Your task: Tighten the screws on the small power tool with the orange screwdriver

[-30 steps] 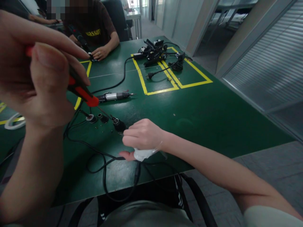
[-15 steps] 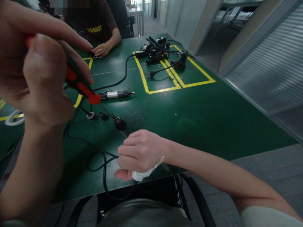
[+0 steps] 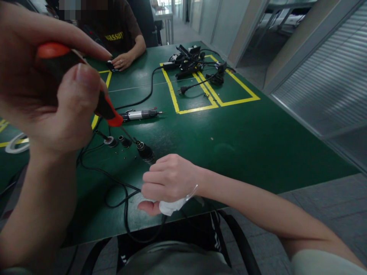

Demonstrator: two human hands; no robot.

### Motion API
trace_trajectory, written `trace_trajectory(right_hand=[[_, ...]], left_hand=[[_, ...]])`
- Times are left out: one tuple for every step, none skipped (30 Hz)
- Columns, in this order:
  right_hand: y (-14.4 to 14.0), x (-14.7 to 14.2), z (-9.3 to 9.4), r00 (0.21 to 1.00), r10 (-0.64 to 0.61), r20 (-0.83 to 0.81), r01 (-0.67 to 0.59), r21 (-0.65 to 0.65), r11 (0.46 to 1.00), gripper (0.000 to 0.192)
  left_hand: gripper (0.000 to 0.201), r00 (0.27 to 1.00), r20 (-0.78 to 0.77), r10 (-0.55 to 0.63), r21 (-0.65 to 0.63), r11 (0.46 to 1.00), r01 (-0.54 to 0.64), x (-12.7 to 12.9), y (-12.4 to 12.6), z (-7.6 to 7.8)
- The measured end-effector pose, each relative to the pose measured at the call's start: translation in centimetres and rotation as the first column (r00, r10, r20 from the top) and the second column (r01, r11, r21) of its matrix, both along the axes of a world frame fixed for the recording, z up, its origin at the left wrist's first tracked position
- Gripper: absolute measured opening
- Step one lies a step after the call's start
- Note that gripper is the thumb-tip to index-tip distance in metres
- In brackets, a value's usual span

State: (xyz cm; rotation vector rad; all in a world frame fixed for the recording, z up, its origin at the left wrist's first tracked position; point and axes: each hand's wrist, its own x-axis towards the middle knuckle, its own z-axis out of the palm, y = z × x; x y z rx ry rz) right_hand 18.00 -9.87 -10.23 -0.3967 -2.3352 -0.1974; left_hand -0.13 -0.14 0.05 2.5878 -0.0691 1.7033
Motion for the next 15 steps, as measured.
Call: trace_trajectory(right_hand=[[0.1,0.0,0.0,1.000,-0.001,0.003,0.001,-0.011,1.000,0.039],[0.2,0.1,-0.1,1.000,-0.004,0.003,0.004,-0.021,1.000,0.038],[0.4,0.2,-0.3,1.000,-0.011,0.002,0.011,-0.033,0.999,0.037],[0.7,0.3,-0.4,1.000,-0.020,-0.004,0.019,-0.046,0.999,0.037],[1.1,0.5,-0.7,0.999,-0.031,-0.015,0.030,-0.062,0.998,0.036],[1.4,0.7,-1.0,0.999,-0.049,-0.024,0.047,-0.088,0.995,0.036],[1.9,1.0,-1.3,0.997,-0.065,-0.042,0.060,-0.119,0.991,0.036],[2.3,1.3,-1.7,0.995,-0.079,-0.065,0.068,-0.155,0.986,0.036],[2.7,1.6,-2.0,0.991,-0.099,-0.089,0.080,-0.198,0.977,0.037],[3.2,1.9,-2.4,0.985,-0.124,-0.118,0.092,-0.246,0.965,0.038],[3.6,2.2,-2.8,0.977,-0.162,-0.142,0.112,-0.304,0.946,0.038],[3.9,2.5,-3.2,0.969,-0.196,-0.149,0.129,-0.370,0.920,0.037],[4.2,2.7,-3.5,0.959,-0.238,-0.154,0.148,-0.445,0.883,0.036],[4.5,2.9,-3.8,0.947,-0.279,-0.160,0.159,-0.520,0.839,0.034],[4.7,3.0,-4.0,0.936,-0.309,-0.169,0.157,-0.587,0.794,0.032]], left_hand=[[0.016,0.986,-0.053,0.157,0.001,0.988,-0.157,0.1,0.1,0.0],[0.022,0.952,-0.084,0.295,0.019,0.955,-0.294,0.2,0.2,0.0],[0.026,0.930,-0.082,0.359,0.031,0.933,-0.358,0.3,0.3,-0.1],[0.029,0.931,-0.070,0.359,0.047,0.933,-0.356,0.3,0.4,-0.1],[0.030,0.940,-0.056,0.337,0.044,0.941,-0.335,0.4,0.5,-0.1],[0.033,0.951,-0.047,0.307,0.029,0.952,-0.306,0.4,0.5,-0.1],[0.036,0.960,-0.052,0.276,0.001,0.961,-0.277,0.4,0.5,-0.1],[0.037,0.968,-0.051,0.246,-0.032,0.968,-0.248,0.4,0.5,-0.2],[0.038,0.972,-0.055,0.229,-0.075,0.970,-0.233,0.4,0.4,-0.2],[0.037,0.975,-0.053,0.214,-0.105,0.970,-0.219,0.4,0.4,-0.2],[0.035,0.977,-0.047,0.210,-0.116,0.970,-0.214,0.4,0.3,-0.1],[0.033,0.974,-0.061,0.218,-0.114,0.968,-0.224,0.4,0.3,-0.1],[0.029,0.977,-0.050,0.207,-0.087,0.974,-0.211,0.4,0.3,-0.1],[0.025,0.979,-0.051,0.198,-0.082,0.976,-0.201,0.4,0.3,-0.1],[0.019,0.977,-0.062,0.203,-0.086,0.974,-0.208,0.5,0.3,-0.1]])
